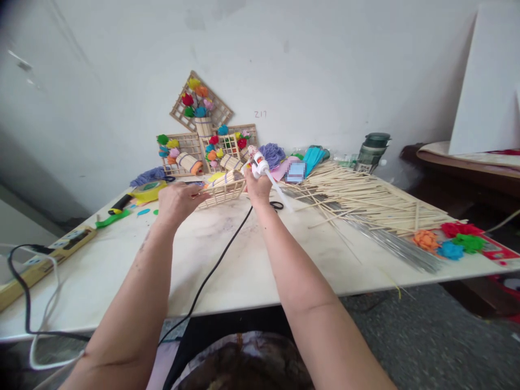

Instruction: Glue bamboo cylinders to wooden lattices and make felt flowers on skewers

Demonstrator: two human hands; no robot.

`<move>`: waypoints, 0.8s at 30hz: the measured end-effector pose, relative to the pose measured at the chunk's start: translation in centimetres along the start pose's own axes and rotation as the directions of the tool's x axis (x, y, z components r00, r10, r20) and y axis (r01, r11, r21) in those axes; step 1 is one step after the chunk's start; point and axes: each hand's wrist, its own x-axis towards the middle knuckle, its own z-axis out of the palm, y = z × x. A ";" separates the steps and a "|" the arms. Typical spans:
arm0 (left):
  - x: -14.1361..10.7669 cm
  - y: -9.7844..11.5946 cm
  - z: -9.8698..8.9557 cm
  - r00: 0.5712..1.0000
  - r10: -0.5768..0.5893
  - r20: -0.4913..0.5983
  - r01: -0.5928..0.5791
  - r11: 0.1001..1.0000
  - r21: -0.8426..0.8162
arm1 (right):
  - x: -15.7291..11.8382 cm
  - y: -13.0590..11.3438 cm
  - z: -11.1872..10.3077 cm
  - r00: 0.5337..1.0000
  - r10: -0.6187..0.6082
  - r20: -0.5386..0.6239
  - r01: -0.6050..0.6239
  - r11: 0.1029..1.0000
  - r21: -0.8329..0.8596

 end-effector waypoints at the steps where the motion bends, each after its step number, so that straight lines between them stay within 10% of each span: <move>1: 0.3 0.0 -0.1 1.000 -0.002 0.000 0.002 1.000 -0.011 | -0.1 0.2 0.0 1.000 -0.006 0.015 0.007 1.000 -0.006; 9: 1.3 0.0 0.2 0.982 -0.076 -0.171 0.047 0.985 -0.167 | -0.1 1.2 0.3 0.999 0.015 0.045 -0.015 1.000 -0.003; 15: 1.7 -0.7 2.5 0.890 -0.234 -0.391 0.154 0.962 -0.225 | 0.1 2.4 0.9 1.000 -0.005 0.015 0.004 1.000 0.031; 24: 0.6 -1.7 7.2 0.898 -0.337 -0.282 0.242 0.915 -0.323 | 0.0 2.8 0.9 0.994 0.109 -0.027 -0.107 0.993 0.047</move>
